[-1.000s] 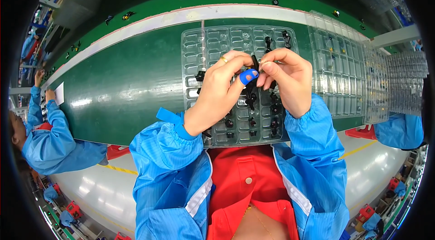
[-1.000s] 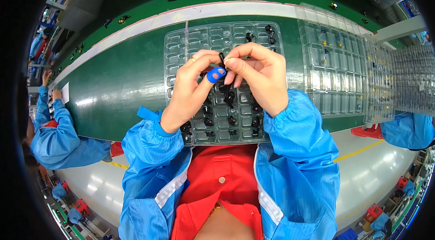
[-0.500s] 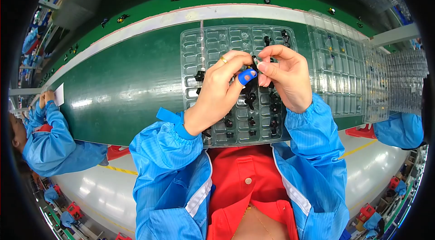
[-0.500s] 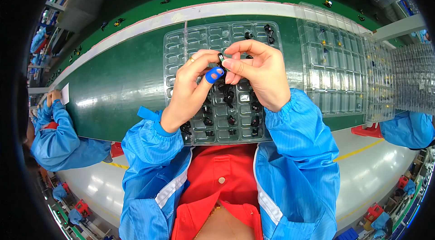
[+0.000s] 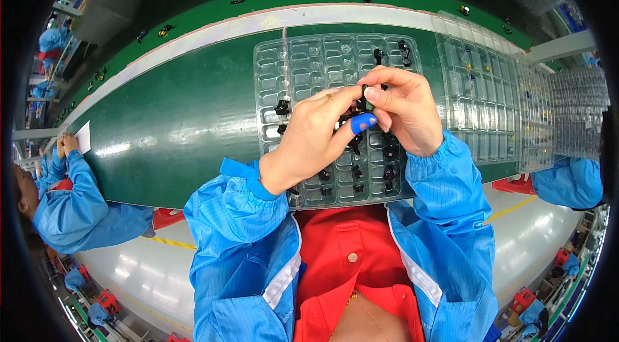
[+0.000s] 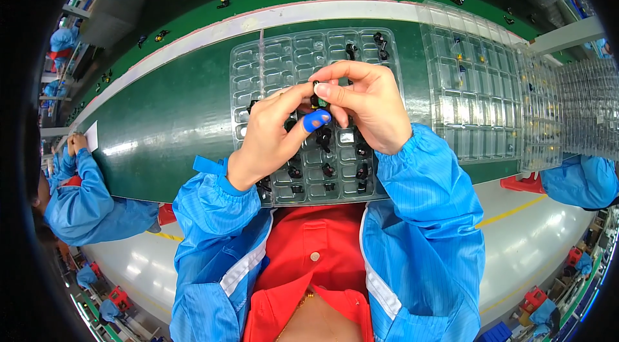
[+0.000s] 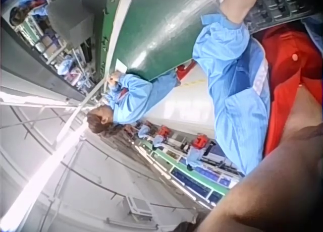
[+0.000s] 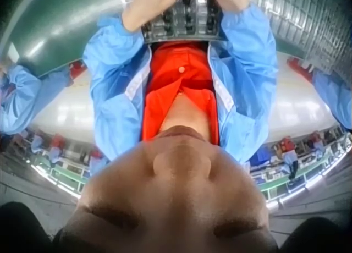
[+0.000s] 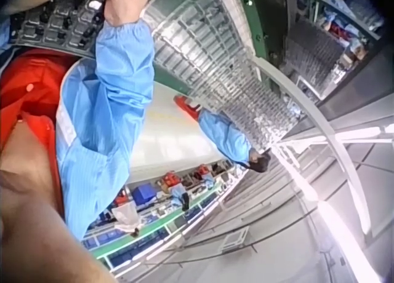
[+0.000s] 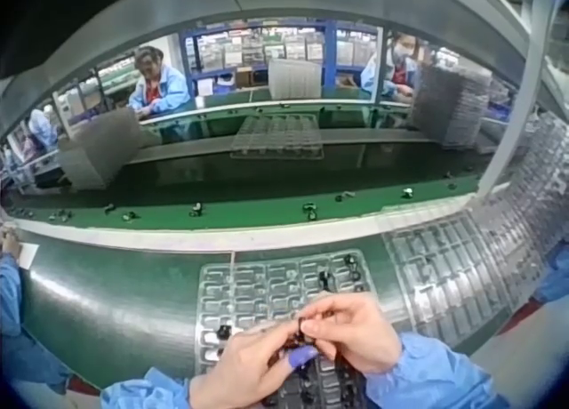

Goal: The person places small blue and black electronic components into a grid tray by hand.

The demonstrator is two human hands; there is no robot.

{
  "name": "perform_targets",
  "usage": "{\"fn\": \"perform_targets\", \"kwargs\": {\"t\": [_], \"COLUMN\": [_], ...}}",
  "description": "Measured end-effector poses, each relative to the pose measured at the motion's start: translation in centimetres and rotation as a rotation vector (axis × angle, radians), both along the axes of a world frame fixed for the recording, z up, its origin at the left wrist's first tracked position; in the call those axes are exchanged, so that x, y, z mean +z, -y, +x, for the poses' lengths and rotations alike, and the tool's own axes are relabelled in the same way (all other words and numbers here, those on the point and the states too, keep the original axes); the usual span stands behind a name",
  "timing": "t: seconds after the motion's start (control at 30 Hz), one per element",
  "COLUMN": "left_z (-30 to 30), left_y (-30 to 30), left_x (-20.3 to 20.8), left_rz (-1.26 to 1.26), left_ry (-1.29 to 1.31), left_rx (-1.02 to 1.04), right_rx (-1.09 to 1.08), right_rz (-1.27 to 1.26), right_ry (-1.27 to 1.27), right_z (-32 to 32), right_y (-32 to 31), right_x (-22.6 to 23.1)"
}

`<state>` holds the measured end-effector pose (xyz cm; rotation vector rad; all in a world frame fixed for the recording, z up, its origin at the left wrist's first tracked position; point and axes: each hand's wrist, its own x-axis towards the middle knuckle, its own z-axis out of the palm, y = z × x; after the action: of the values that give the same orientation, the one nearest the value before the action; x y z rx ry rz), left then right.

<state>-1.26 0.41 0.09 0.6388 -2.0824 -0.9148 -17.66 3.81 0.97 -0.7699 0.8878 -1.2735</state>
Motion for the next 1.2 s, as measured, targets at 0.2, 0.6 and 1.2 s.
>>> {"fn": "perform_targets", "kwargs": {"t": [0.2, 0.6, 1.2], "left_z": [0.0, 0.3, 4.4], "left_y": [0.0, 0.5, 16.4], "left_x": [-0.1, -0.6, -2.8], "left_rz": [0.054, 0.533, -0.19], "left_ry": [-0.023, -0.183, 0.419], "left_rx": [-0.01, -0.166, 0.551], "right_rx": [0.004, -0.087, -0.278], "right_rz": [0.029, -0.139, -0.298], "right_ry": [0.049, -0.186, -1.687], "right_z": [0.8, 1.5, -12.9], "right_y": [-0.2, -0.6, 18.8], "right_x": [0.7, 0.5, -3.6]}}
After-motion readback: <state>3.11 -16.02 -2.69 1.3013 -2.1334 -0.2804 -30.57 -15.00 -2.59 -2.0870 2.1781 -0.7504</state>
